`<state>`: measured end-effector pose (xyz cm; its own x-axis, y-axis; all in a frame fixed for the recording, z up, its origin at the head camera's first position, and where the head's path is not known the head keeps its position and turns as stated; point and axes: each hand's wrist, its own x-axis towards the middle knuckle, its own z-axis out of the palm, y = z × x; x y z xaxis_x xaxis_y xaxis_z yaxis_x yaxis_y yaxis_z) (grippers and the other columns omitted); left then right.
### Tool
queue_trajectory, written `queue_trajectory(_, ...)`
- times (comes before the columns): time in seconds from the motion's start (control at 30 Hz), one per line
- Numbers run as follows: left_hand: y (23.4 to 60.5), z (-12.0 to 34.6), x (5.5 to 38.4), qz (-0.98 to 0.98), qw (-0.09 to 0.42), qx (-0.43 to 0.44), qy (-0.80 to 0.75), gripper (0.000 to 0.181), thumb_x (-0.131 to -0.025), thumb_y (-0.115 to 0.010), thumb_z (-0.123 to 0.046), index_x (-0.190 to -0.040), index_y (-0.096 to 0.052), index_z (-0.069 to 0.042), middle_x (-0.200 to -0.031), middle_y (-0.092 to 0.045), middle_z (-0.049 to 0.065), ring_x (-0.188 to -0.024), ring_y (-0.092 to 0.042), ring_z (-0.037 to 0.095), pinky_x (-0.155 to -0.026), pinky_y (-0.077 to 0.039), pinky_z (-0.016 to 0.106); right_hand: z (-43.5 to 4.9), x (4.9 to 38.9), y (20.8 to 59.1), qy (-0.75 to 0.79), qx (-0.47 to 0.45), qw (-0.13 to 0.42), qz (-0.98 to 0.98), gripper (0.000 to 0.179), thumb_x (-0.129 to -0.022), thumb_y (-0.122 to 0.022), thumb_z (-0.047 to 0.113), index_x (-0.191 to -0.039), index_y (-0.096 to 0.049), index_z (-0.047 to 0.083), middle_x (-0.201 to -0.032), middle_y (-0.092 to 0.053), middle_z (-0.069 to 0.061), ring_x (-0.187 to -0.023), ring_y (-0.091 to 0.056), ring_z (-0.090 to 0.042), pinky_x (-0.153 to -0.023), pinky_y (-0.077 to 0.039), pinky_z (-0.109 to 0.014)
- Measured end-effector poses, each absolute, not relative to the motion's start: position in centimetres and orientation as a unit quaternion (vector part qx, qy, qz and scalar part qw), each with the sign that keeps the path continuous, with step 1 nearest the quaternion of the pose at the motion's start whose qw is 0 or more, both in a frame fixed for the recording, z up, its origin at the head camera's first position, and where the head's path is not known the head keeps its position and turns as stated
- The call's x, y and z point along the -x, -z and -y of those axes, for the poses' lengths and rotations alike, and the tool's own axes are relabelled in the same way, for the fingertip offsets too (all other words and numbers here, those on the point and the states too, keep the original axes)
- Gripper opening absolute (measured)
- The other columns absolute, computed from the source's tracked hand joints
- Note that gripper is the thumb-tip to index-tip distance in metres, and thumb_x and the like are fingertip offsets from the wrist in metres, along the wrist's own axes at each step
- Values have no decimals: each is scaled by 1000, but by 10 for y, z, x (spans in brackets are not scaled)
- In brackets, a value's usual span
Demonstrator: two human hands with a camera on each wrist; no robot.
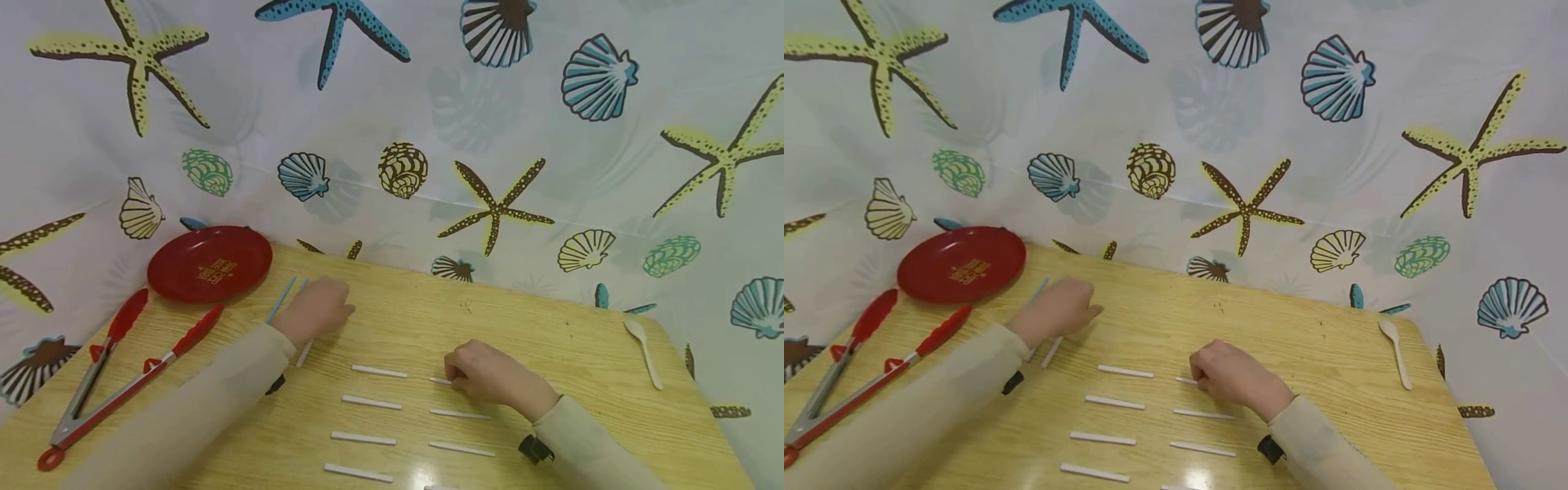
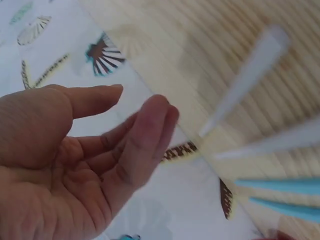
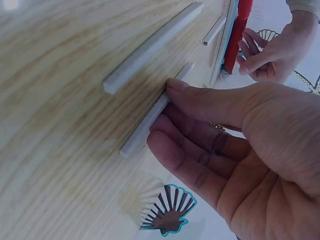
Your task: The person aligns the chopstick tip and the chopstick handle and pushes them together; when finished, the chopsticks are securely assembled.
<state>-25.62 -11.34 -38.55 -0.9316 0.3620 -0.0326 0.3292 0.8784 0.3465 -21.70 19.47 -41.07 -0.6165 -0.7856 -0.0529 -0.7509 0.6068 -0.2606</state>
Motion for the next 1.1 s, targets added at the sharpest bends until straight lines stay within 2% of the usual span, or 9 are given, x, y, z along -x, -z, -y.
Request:
queue_trajectory(0.13,387,92,248,-953,53,-237,-182,32,-95,-68,-13,-67,-53,-8,-58,-44,-2,-50,-38,9,-50,-38,24,-194,217,410,107,430,79,-893,19,-86,-76,3,-76,-62,13,-70,-55,10,-61,-47,-4,-58,-44,-22)
queue_trajectory(0.27,391,77,239,-930,83,-297,-199,24,-91,-73,-16,-72,-60,-11,-63,-54,-5,-53,-47,9,-53,-43,26,-193,216,408,102,432,77,-893,20,-86,-76,4,-75,-62,13,-69,-54,11,-61,-47,-4,-57,-44,-22)
queue_trajectory(0.43,401,67,232,-906,108,-354,-207,21,-86,-80,-19,-78,-62,-12,-68,-56,-6,-59,-49,9,-55,-44,26,-192,216,406,98,436,77,-891,19,-86,-76,4,-75,-62,13,-69,-54,10,-61,-47,-4,-58,-44,-22)
queue_trajectory(0.77,416,61,225,-909,112,-359,-180,26,-79,-85,-21,-76,-60,-13,-71,-55,-8,-66,-53,8,-62,-47,26,-192,216,407,96,436,80,-891,19,-86,-76,3,-76,-63,13,-70,-56,9,-62,-48,-4,-58,-45,-22)
queue_trajectory(1.1,422,61,226,-908,99,-364,-184,21,-82,-82,-11,-75,-63,-14,-70,-57,-8,-64,-54,7,-61,-48,25,-191,215,407,94,434,75,-893,19,-86,-76,3,-76,-63,12,-70,-56,8,-62,-47,-4,-58,-45,-22)
